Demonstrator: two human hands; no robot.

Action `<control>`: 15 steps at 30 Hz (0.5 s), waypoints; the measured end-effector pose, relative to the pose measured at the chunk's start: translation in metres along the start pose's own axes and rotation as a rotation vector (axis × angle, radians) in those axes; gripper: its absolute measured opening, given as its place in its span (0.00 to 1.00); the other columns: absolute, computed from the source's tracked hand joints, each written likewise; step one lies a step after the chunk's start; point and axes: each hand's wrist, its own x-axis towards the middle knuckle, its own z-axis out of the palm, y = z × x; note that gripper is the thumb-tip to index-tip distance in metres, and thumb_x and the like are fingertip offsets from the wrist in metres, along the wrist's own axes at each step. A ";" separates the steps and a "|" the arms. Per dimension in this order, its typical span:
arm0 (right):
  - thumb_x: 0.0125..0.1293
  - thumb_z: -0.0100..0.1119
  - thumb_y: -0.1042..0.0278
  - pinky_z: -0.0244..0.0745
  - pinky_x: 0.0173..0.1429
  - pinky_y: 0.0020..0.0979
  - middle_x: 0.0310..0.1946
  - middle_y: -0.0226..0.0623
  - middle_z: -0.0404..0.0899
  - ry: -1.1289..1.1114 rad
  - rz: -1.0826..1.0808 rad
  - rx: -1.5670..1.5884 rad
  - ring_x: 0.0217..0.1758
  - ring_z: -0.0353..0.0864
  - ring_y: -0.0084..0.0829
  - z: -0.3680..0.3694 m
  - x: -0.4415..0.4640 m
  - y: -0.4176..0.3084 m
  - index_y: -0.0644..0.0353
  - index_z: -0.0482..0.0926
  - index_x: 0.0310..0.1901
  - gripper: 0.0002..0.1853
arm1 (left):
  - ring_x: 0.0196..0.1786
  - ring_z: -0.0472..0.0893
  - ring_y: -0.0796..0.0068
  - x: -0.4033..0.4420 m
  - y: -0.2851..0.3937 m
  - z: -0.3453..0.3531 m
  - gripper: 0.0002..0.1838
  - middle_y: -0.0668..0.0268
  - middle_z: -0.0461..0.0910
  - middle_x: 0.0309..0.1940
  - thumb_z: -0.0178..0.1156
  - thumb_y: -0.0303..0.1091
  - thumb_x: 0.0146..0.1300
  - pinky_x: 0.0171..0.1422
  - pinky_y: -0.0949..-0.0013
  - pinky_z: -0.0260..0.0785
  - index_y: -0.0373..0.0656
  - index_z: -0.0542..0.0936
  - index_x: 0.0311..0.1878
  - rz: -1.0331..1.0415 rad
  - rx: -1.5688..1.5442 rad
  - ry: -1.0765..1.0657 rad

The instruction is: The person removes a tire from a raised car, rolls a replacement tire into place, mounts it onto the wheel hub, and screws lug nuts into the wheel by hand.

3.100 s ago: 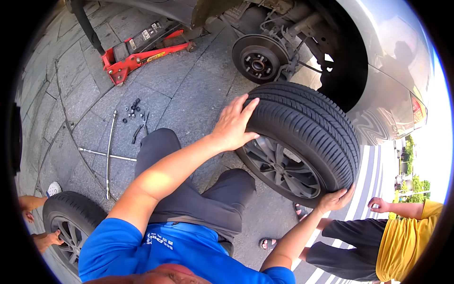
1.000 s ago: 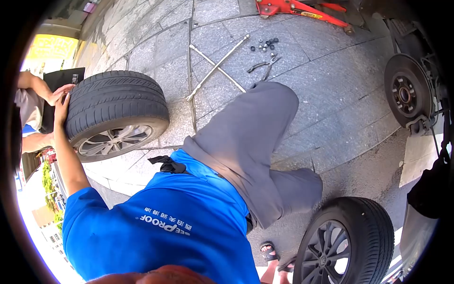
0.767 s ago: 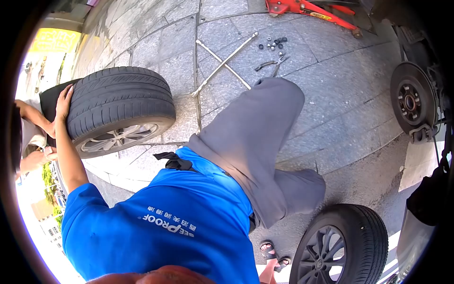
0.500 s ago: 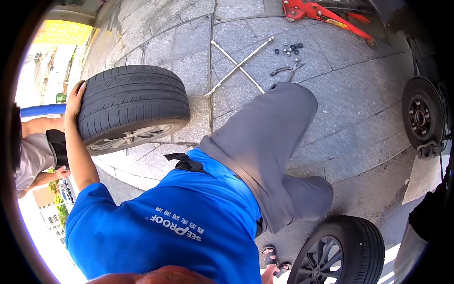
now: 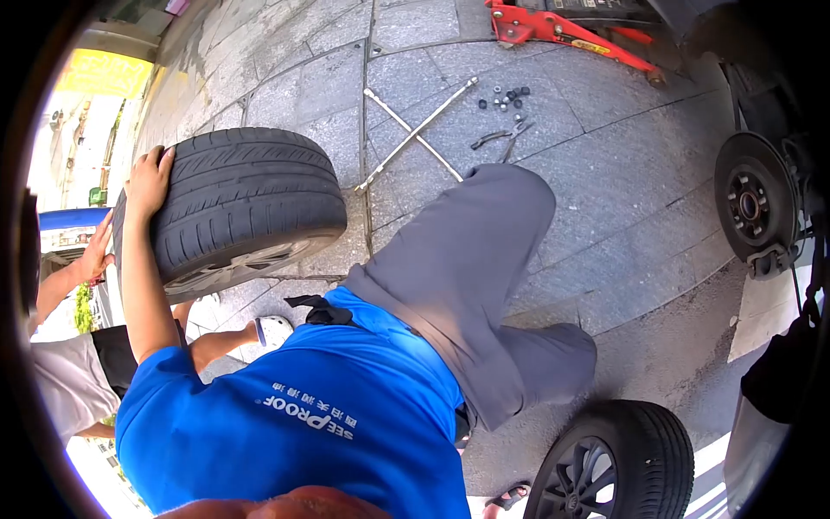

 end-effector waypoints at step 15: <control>0.70 0.51 0.68 0.45 0.79 0.47 0.75 0.51 0.50 -0.768 0.285 1.337 0.78 0.48 0.45 -0.030 -0.055 -0.333 0.66 0.53 0.73 0.33 | 0.74 0.62 0.65 -0.006 -0.192 0.032 0.29 0.54 0.65 0.70 0.49 0.45 0.73 0.76 0.66 0.49 0.41 0.64 0.72 0.160 -0.638 -0.091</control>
